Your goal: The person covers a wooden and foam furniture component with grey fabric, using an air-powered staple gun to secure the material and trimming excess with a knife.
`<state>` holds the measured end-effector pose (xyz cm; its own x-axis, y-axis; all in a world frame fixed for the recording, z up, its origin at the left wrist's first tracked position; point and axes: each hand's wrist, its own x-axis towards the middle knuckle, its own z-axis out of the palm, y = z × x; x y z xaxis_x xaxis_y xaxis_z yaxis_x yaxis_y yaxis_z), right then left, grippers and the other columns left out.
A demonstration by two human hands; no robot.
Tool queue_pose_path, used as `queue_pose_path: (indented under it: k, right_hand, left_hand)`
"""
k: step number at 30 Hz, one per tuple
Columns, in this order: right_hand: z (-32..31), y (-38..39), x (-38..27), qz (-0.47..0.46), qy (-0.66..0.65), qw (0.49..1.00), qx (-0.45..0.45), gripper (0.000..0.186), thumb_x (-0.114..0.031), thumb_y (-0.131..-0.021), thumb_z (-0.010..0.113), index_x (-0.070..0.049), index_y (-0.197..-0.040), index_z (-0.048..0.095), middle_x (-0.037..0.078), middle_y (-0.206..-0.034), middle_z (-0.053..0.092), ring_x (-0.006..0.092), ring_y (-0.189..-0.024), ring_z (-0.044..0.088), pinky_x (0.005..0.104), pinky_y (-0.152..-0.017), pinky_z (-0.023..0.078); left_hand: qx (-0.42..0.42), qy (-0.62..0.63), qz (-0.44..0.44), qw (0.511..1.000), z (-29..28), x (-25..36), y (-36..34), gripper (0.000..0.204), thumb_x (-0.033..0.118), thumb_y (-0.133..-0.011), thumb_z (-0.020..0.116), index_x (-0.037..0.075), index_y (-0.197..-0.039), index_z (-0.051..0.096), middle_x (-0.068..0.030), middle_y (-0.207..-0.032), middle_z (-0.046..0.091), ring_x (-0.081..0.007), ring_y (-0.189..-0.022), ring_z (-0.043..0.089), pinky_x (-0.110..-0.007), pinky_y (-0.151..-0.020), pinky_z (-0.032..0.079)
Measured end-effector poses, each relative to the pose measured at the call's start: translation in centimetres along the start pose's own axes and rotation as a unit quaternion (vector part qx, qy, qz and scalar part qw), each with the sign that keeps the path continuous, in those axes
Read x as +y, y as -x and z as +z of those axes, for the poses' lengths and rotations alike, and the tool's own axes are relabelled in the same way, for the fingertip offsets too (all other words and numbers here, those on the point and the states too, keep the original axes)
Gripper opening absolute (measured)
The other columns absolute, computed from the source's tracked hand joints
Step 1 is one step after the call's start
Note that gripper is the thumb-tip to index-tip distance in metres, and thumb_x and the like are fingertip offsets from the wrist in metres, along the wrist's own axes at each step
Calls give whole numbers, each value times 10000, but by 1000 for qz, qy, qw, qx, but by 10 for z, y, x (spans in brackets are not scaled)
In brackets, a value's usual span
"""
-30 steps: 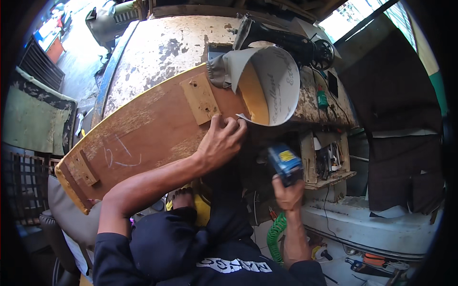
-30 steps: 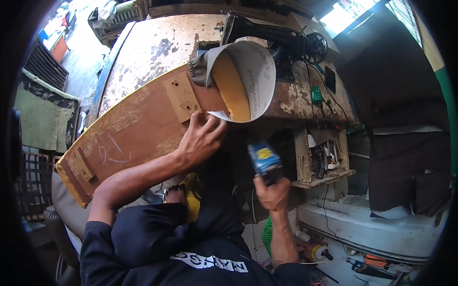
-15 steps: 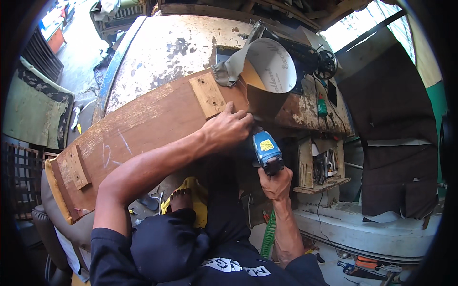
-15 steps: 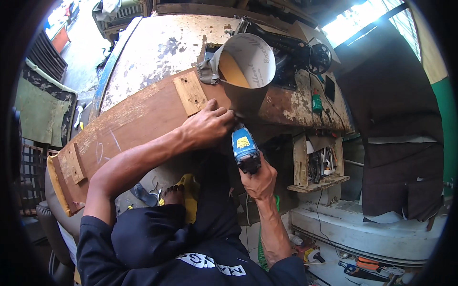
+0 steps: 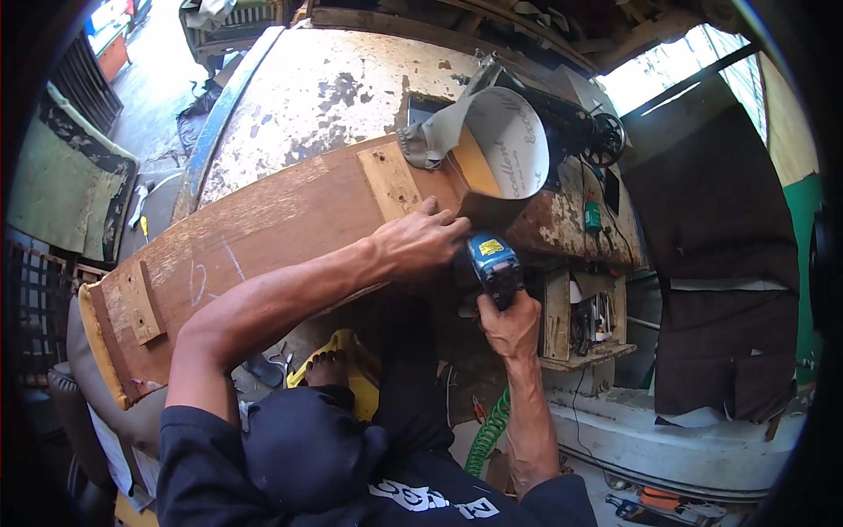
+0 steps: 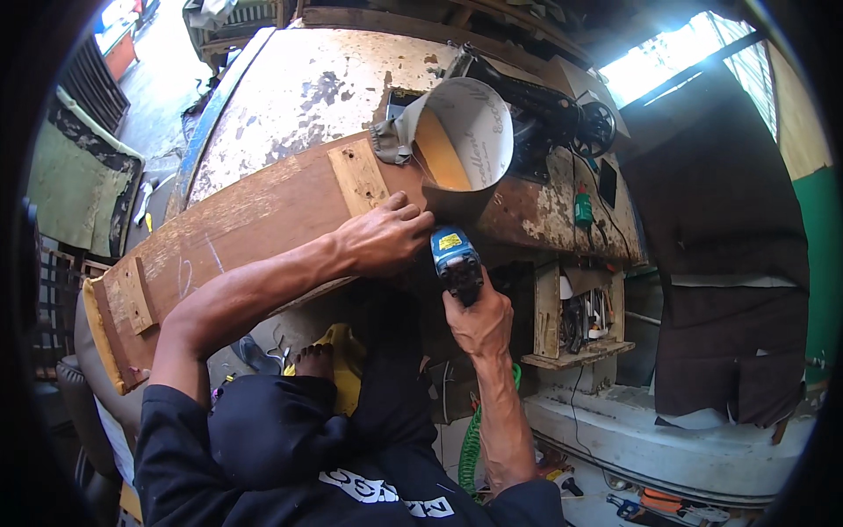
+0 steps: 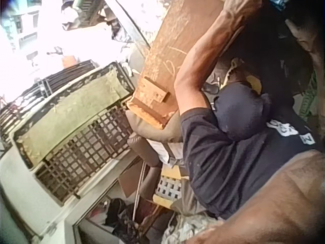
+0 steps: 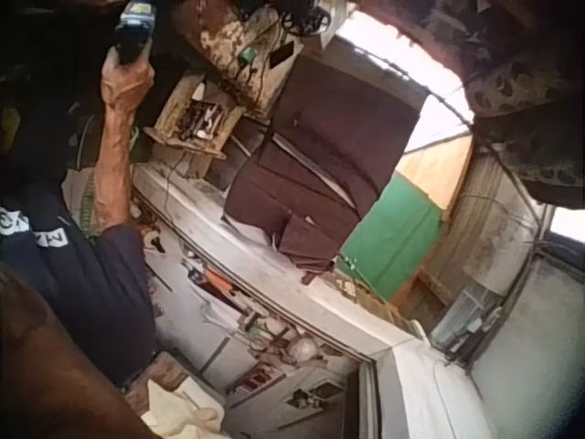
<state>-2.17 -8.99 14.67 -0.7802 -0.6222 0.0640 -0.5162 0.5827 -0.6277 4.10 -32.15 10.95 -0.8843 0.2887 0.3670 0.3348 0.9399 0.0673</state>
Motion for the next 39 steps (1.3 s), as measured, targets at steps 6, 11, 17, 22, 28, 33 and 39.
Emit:
queue_pose_path:
  k: [6,11,17,22,28,33,39]
  right_hand:
    - [-8,-10,-24,24,36,999,-11,358,-260,-852,681,-86,-1165,664,241,-833,722,473,-887,704,518,-778,564]
    - [-20,-16,-22,76,42,995,-53,418,-314,-843,689,-80,-1188,674,248,-830,724,477,-886,700,519,-798,561]
    - [-62,35,25,23,-28,999,1,368,-293,-821,733,-25,-1073,741,195,-848,754,354,-819,753,442,-780,570]
    - [-116,20,91,156,183,969,65,509,-287,-937,661,-3,-1351,576,272,-1006,734,481,-958,696,533,-820,534]
    - [-146,9,284,155,356,913,125,659,-375,-988,615,-88,-1547,417,294,-1239,648,461,-1110,652,541,-971,494]
    - [-109,-1,248,216,452,860,98,646,-341,-981,650,-108,-1547,440,214,-1270,595,417,-1176,595,540,-957,485]
    - [-11,-6,120,-35,2,993,111,501,-268,-998,676,-35,-1423,548,169,-1144,685,289,-1031,684,421,-886,543]
  left_hand:
    - [51,97,24,994,-5,-26,8,378,290,-871,726,-33,-1029,613,-149,-1059,569,-300,-973,623,-423,-878,540]
    - [33,155,-15,987,-16,-42,8,314,267,-911,686,-8,-1011,571,-177,-988,541,-358,-836,643,-452,-685,565]
    - [51,194,-43,979,-15,-48,7,233,213,-905,678,21,-980,568,-174,-1016,556,-396,-870,639,-490,-735,552]
    - [61,203,-54,976,-21,-48,11,178,188,-908,666,30,-947,592,-168,-1027,577,-399,-863,651,-501,-744,557]
    - [112,226,-8,968,-12,-38,-1,157,143,-880,683,41,-937,579,-152,-970,546,-377,-830,634,-471,-695,553]
    - [118,205,-11,972,-20,-37,12,162,145,-879,695,39,-933,587,-148,-960,542,-373,-770,633,-469,-668,563]
    - [133,225,-19,965,-12,-36,3,176,134,-885,701,16,-885,570,-157,-965,550,-374,-807,623,-465,-688,545]
